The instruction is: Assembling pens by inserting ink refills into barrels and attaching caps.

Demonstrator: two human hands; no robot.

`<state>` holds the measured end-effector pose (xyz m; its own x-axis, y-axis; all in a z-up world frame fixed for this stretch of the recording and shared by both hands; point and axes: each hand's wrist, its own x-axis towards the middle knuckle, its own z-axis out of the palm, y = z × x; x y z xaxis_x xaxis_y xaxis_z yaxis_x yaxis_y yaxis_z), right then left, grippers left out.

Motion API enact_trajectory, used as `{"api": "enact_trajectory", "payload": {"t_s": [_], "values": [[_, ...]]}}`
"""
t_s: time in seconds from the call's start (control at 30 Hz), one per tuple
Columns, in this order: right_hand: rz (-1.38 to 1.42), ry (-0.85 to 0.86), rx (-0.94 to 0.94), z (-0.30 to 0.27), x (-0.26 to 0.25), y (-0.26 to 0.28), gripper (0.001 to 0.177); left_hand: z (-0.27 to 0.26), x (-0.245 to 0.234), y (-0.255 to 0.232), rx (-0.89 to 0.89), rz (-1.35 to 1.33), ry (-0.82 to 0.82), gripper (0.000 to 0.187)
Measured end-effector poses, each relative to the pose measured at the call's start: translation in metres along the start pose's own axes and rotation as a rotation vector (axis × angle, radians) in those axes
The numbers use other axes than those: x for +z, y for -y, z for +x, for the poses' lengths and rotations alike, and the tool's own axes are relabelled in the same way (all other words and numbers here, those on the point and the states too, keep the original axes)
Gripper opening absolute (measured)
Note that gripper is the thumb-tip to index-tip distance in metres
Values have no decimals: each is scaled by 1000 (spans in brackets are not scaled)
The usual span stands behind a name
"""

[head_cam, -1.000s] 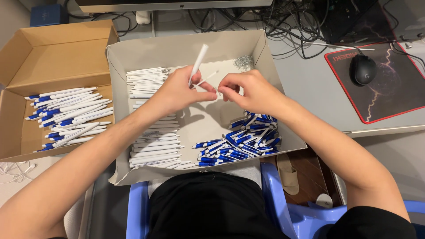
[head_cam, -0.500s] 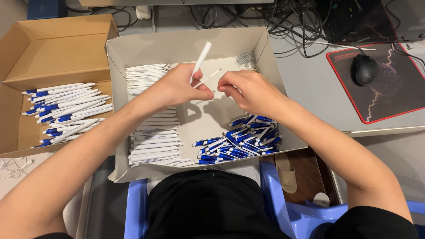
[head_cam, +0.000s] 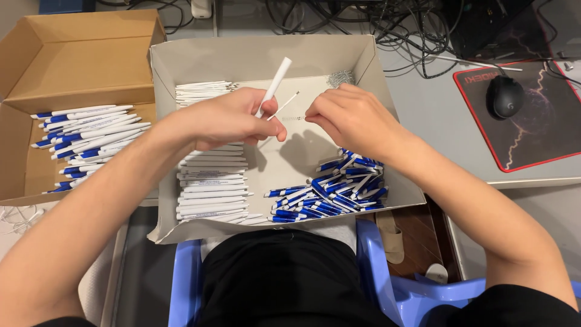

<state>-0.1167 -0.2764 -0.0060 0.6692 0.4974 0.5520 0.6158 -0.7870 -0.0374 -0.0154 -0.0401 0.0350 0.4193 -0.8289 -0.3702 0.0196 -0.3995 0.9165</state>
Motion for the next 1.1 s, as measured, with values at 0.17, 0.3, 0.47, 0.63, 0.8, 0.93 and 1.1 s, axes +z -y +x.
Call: {"api": "enact_trajectory", "payload": {"t_s": [0.17,0.3,0.47,0.63,0.8,0.93,1.1], "values": [[48,78,73,3,-2,6,9,-9,7,-3,183,163,-202,26],[134,99,128,6,-5,9,7,8,4,9,376,442,-319,48],[114,94,94,7,-8,12,7,18,7,20,361,485,-356,38],[-53,33,-63,6,-6,6,15,14,0,13,191,361,-268,38],[-220,-27,-217,3,-4,2,22,2,4,1,19,9,-104,35],[-272,-83,-305,13,-13,11,27,4,2,9,0,-200,3,37],[-232,-73,-198,10,-12,9,22,1,11,2,167,0,-192,21]]}}
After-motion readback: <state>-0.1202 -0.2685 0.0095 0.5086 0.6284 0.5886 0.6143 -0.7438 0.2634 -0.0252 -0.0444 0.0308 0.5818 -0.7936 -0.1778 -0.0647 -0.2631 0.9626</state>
